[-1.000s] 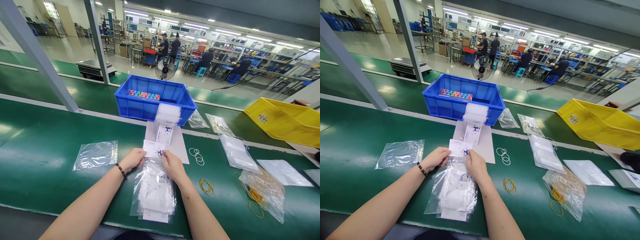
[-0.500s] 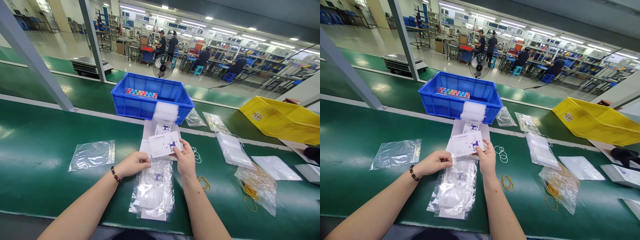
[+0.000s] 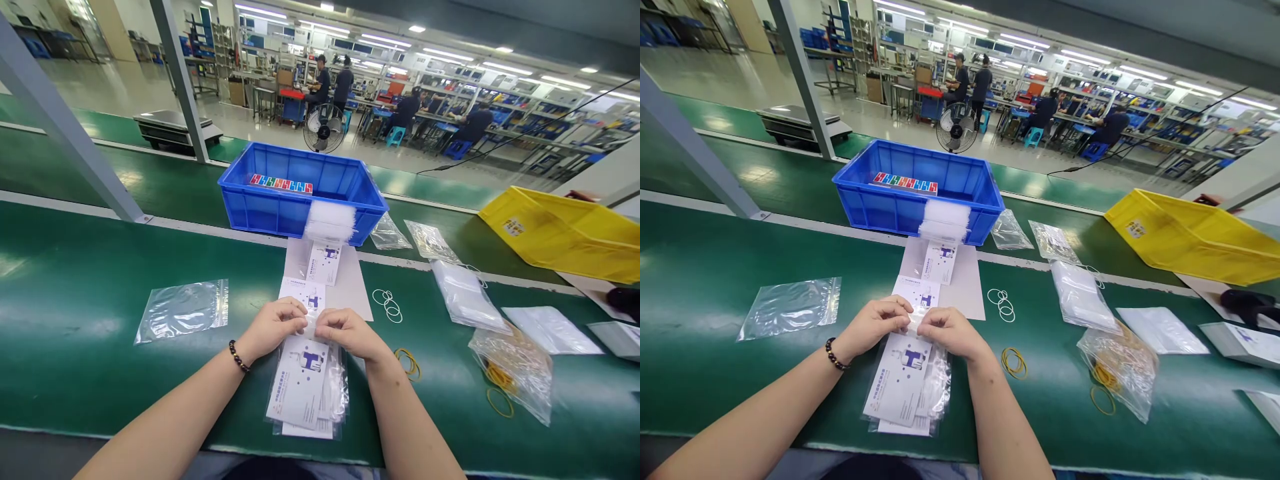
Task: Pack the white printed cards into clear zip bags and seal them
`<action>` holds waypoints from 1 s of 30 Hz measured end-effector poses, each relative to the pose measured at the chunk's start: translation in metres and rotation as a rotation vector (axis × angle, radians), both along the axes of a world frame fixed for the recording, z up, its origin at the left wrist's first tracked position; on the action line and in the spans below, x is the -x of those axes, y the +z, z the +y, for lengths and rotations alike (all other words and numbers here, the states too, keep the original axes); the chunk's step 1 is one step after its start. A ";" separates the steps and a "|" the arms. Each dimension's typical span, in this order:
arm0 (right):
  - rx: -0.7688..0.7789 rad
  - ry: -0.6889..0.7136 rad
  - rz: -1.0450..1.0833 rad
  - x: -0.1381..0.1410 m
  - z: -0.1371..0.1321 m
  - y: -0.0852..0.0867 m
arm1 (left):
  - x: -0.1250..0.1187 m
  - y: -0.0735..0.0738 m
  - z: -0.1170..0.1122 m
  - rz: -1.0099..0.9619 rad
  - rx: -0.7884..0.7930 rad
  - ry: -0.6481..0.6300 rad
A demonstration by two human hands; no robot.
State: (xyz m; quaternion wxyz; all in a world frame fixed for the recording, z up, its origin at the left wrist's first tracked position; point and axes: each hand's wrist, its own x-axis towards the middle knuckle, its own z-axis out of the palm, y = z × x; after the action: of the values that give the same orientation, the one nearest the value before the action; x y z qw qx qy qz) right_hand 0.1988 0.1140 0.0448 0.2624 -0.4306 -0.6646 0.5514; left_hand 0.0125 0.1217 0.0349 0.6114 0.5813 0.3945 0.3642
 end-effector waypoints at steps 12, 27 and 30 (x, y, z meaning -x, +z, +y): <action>0.047 -0.173 0.016 0.005 -0.001 0.002 | 0.000 0.003 0.000 0.111 0.154 0.040; -0.147 -0.119 -0.232 0.016 -0.008 0.003 | 0.000 0.002 0.000 0.179 0.030 -0.069; -0.195 -0.101 -0.292 0.008 -0.006 0.003 | 0.011 0.002 0.010 0.105 0.026 0.103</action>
State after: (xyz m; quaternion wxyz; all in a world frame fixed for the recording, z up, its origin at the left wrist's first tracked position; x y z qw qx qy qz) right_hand 0.1907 0.1081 0.0474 0.2310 -0.5113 -0.7235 0.4022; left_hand 0.0012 0.1318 0.0369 0.5778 0.5707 0.4601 0.3588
